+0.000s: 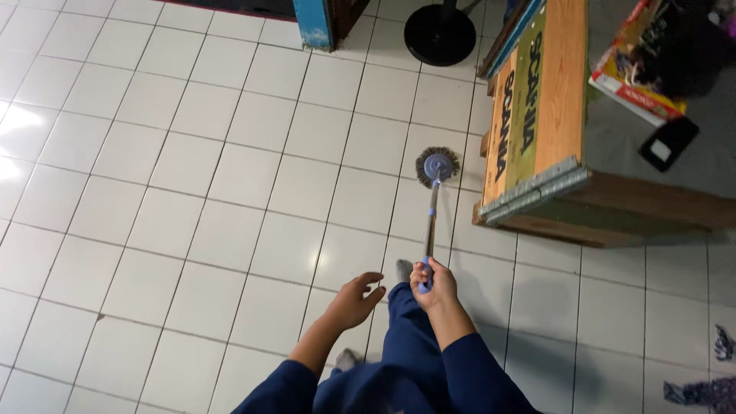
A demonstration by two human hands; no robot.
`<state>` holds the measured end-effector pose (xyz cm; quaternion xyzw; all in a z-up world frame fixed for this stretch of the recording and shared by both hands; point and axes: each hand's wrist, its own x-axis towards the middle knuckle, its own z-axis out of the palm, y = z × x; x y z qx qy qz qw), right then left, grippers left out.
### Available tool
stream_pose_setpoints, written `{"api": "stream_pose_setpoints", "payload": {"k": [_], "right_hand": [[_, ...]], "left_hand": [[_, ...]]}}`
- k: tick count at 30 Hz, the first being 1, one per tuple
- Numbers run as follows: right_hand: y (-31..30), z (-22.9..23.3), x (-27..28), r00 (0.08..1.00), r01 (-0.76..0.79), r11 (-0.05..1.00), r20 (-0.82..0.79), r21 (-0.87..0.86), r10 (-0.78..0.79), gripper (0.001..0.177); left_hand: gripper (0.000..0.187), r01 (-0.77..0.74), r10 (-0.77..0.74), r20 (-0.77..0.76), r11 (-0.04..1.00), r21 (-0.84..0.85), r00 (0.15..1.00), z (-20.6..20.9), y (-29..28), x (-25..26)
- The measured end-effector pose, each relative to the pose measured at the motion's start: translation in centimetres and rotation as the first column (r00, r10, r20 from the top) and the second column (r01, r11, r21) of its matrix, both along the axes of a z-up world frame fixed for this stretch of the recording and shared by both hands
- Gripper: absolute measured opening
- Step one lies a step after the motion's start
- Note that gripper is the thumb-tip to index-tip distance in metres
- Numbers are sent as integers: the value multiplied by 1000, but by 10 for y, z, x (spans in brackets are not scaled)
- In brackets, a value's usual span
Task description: The recorder is mopping a white tiled floor with a mop.
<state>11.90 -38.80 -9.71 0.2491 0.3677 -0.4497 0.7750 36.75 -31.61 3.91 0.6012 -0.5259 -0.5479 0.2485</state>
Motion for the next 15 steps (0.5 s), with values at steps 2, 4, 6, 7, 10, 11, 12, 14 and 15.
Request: {"api": "stream_pose_setpoints", "payload": {"k": [2, 4, 6, 7, 10, 11, 12, 14, 15], "right_hand": [[-49, -12, -13, 999, -13, 1000, -38, 3, 13, 28], [-108, -29, -29, 996, -33, 999, -79, 2, 33, 27], [-171, -50, -48, 988, -49, 999, -149, -19, 46, 26], [-206, -63, -60, 987, -58, 998, -151, -19, 55, 26], [-299, -91, -89, 990, -82, 996, -116, -46, 76, 30], [-325, -92, -96, 990, -87, 995, -116, -57, 80, 31], [-349, -94, -100, 990, -93, 993, -114, -66, 86, 32], [-385, -71, -94, 982, -108, 993, -162, -41, 100, 29], [-399, -59, -89, 972, -111, 994, -209, -22, 104, 27]], "left_hand": [[44, -28, 28, -16, 1000, -4, 999, -32, -26, -4], [44, -63, 63, -36, 998, -13, 997, -49, -61, -13], [42, -82, 83, -10, 994, 75, 996, -49, -100, -26], [42, -91, 92, -12, 993, 75, 996, -46, -122, -37], [42, -73, 67, 51, 987, 141, 996, -44, -179, -62], [42, -79, 78, 14, 989, 124, 997, -44, -196, -70], [42, -88, 91, -22, 990, 109, 996, -44, -208, -77], [42, -103, 107, -35, 989, 109, 994, -48, -230, -87], [41, -108, 114, -46, 989, 104, 992, -49, -237, -90]]}}
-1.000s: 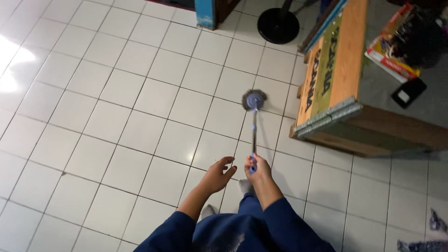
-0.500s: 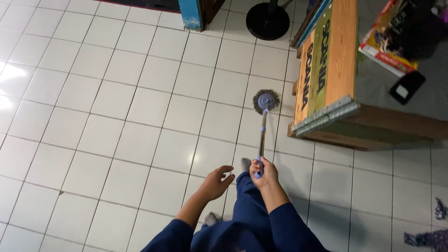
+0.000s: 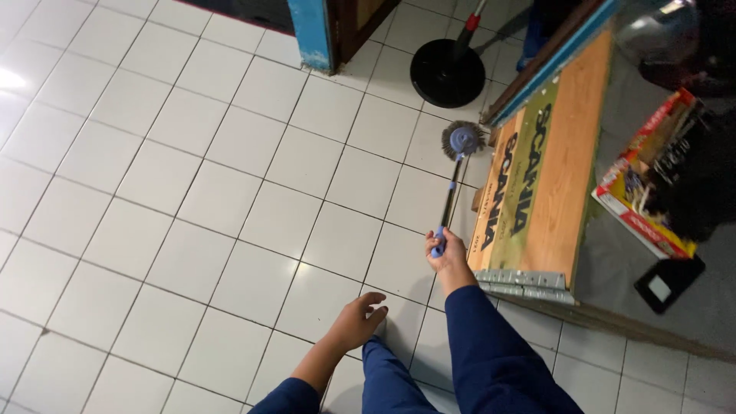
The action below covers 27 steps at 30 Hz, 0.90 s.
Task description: The recorder is mopping a white tiled floor with a mop.
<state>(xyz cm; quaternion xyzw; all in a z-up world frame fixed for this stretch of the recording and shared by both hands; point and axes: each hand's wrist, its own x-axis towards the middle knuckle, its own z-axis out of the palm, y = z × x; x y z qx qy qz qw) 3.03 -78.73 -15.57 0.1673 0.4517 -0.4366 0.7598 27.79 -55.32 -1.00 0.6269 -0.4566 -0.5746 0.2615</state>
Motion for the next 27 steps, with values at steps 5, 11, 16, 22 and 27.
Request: {"api": "stream_pose_setpoints", "payload": {"k": [5, 11, 16, 22, 27], "right_hand": [[-1, -34, -11, 993, -76, 996, 89, 51, 71, 37], [120, -13, -10, 977, -156, 979, 167, 128, 134, 43], [257, 44, 29, 966, -258, 956, 13, 141, 258, 39], [324, 128, 83, 947, -322, 907, 69, 273, 315, 32], [281, 64, 87, 923, -382, 909, 15, 166, 385, 33]], "left_hand": [[42, -34, 34, 22, 999, 5, 999, -5, -4, 7], [41, -60, 59, -26, 997, -42, 998, -14, 26, 8], [40, -70, 67, -64, 996, -50, 996, -18, 63, 5], [37, -127, 121, -144, 991, -38, 982, -39, 96, 1], [38, -208, 200, -247, 978, -6, 948, -66, 99, 14]]}}
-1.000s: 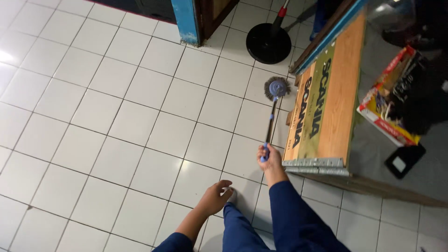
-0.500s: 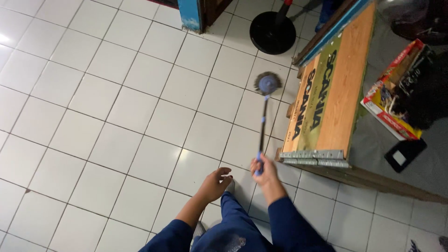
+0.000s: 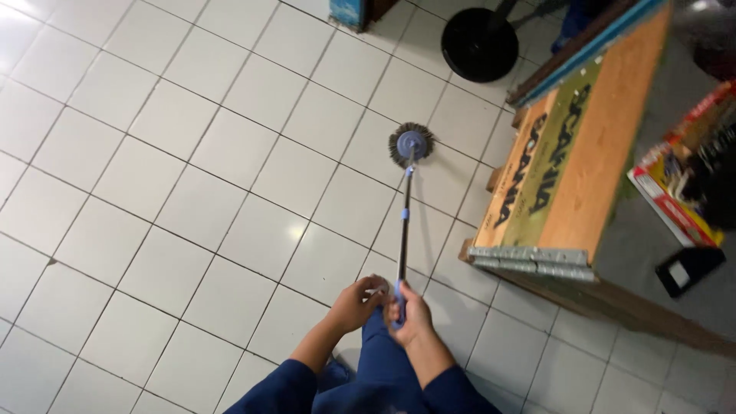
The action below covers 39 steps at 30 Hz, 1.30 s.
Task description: The recorder is mopping a white tiled floor with a mop.
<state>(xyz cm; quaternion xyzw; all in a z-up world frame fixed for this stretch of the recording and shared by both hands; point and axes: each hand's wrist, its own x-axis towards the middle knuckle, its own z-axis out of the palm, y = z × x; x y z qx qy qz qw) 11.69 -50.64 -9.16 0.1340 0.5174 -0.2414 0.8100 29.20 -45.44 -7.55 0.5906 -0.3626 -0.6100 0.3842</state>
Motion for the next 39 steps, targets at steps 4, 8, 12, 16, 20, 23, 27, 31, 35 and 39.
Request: {"api": "stream_pose_setpoints", "payload": {"k": [4, 8, 12, 16, 20, 23, 27, 31, 35, 39], "right_hand": [[-104, -40, 9, 993, -49, 996, -112, -76, 41, 17], [-232, -113, 2, 994, -75, 997, 83, -2, 75, 44], [-302, -96, 4, 987, -20, 998, 159, -61, 30, 41], [-286, -109, -3, 995, -95, 990, 24, -102, 98, 42], [-204, -52, -5, 988, -151, 988, 31, 37, 150, 47], [-146, 11, -9, 978, -207, 974, 38, 94, 204, 47], [-125, 106, 15, 968, -248, 952, 12, 177, 250, 44], [-148, 49, 19, 948, -298, 941, -68, 160, 311, 43], [-207, -43, 45, 932, -362, 932, -22, 15, 362, 50], [-289, -109, 86, 925, -381, 922, -11, -72, 381, 51]], "left_hand": [[37, -13, 14, 174, 1000, -7, 985, 10, -23, 28], [40, -39, 5, 272, 992, 119, 962, 26, -58, 42], [41, -115, 88, 197, 985, 129, 976, 32, -76, 37], [41, -140, 116, 171, 981, 133, 978, 37, -84, 31], [41, -137, 104, 189, 976, 168, 976, 40, -86, 34], [41, -144, 110, 198, 976, 165, 974, 42, -88, 35], [41, -182, 148, 210, 971, 157, 966, 44, -96, 38], [41, -206, 174, 202, 967, 148, 964, 40, -98, 42], [41, -225, 187, 213, 959, 171, 959, 40, -89, 44], [42, -294, 252, 210, 934, 203, 945, 37, -73, 41]]}}
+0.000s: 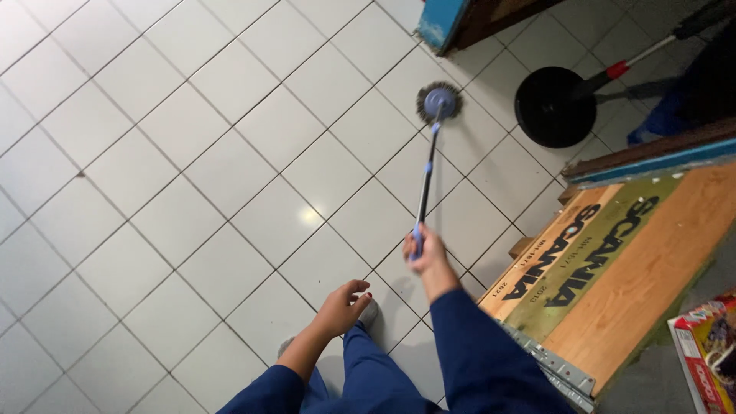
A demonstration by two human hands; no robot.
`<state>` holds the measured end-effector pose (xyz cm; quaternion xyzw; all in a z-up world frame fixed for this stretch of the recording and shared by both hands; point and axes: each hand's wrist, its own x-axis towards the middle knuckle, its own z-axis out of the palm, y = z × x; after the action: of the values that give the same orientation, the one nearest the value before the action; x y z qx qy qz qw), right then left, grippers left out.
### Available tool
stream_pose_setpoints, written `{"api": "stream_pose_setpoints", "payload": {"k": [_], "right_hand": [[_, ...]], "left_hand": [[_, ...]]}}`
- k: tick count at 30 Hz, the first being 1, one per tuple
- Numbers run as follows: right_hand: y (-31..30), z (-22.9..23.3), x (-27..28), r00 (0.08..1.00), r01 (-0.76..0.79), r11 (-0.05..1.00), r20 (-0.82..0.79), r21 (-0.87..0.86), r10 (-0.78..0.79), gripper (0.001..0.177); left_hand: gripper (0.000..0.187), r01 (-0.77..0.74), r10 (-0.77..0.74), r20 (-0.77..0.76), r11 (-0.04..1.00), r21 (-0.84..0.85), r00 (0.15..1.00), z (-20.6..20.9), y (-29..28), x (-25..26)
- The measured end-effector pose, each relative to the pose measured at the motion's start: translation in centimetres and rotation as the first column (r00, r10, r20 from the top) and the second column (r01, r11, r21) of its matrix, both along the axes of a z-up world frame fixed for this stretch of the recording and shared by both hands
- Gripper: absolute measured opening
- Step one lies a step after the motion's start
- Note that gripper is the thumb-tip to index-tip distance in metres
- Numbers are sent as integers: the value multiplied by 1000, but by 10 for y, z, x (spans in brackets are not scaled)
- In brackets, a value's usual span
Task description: The recorder is mopping a white tiled floor with a mop.
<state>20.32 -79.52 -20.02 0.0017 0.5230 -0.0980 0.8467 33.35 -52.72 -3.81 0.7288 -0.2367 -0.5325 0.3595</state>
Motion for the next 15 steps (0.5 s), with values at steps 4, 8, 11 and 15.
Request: {"api": "stream_pose_setpoints", "payload": {"k": [4, 8, 11, 15], "right_hand": [[-37, 14, 13, 989, 144, 986, -7, 86, -144, 37], [-32, 5, 1, 965, 260, 965, 31, 35, -261, 34], [2, 5, -25, 963, 270, 962, 0, -22, -271, 32], [78, 3, -58, 944, 329, 944, 14, 2, -329, 34]], "left_hand": [[42, -53, 52, 20, 998, 35, 998, 4, 23, -5], [41, -100, 99, 17, 995, 20, 995, -3, 53, -7], [40, -115, 115, 11, 993, -8, 993, -1, 74, -10], [40, -140, 140, -8, 987, -73, 990, 0, 102, -13]]}}
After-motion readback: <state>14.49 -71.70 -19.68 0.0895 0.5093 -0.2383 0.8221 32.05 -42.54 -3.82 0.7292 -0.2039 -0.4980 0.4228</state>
